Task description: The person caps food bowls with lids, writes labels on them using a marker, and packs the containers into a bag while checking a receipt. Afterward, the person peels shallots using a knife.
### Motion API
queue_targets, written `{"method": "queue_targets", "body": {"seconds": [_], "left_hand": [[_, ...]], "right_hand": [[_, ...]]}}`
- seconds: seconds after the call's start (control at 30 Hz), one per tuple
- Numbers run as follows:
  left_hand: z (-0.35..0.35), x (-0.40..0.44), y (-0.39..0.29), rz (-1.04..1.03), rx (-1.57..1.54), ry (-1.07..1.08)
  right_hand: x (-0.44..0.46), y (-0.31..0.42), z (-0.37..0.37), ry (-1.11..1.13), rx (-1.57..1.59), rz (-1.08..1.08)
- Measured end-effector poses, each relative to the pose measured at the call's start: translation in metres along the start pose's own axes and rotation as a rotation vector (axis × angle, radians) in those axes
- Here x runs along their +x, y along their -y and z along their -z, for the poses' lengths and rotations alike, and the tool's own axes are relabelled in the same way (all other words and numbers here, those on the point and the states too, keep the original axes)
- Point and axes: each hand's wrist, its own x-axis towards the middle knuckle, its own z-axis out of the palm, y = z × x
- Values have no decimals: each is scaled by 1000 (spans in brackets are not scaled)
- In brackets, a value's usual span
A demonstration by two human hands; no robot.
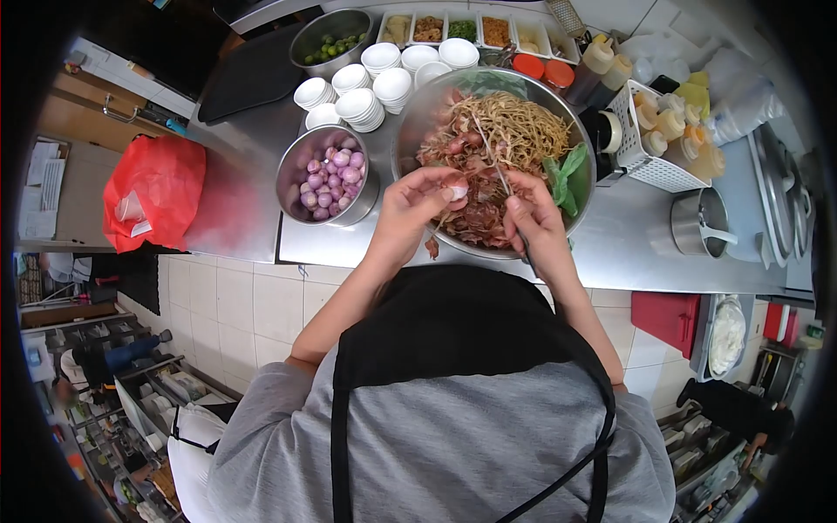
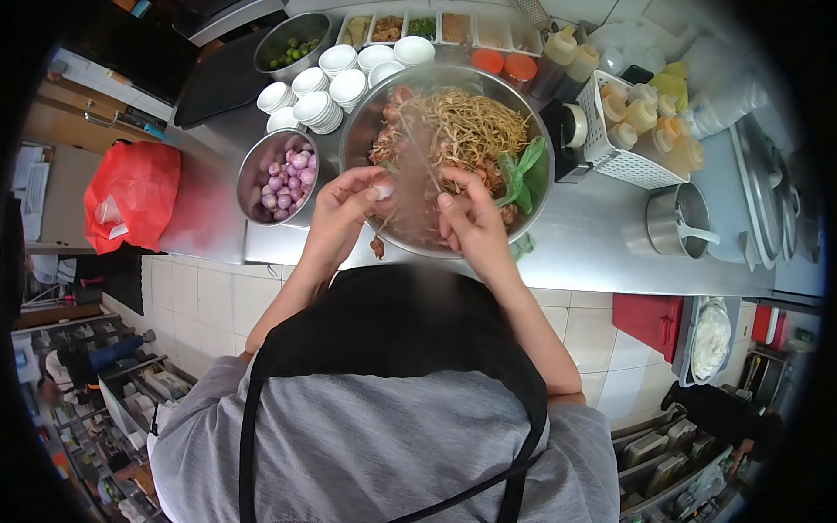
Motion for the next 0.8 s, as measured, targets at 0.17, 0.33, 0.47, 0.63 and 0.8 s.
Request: {"method": "queue_targets", "body": {"seconds": [0.17,0.33,0.47,0.63,0.8], "left_hand": [[-1,-1,-9,93,-132,59],[-4,1,-10,49,-284,82],[-1,-1,-9,114,-253,59],[-5,-6,-13,24,-25,82],[-3,-5,-12,22,-59,61]], "right_hand": [[5,-13,14,-60,-275,-15],[-13,16,2,96,-90,56],[-15,22,-14,166,-113,86],[-11,21,-20,267,-160,150],[-16,28,-22,251,-130,112]]}}
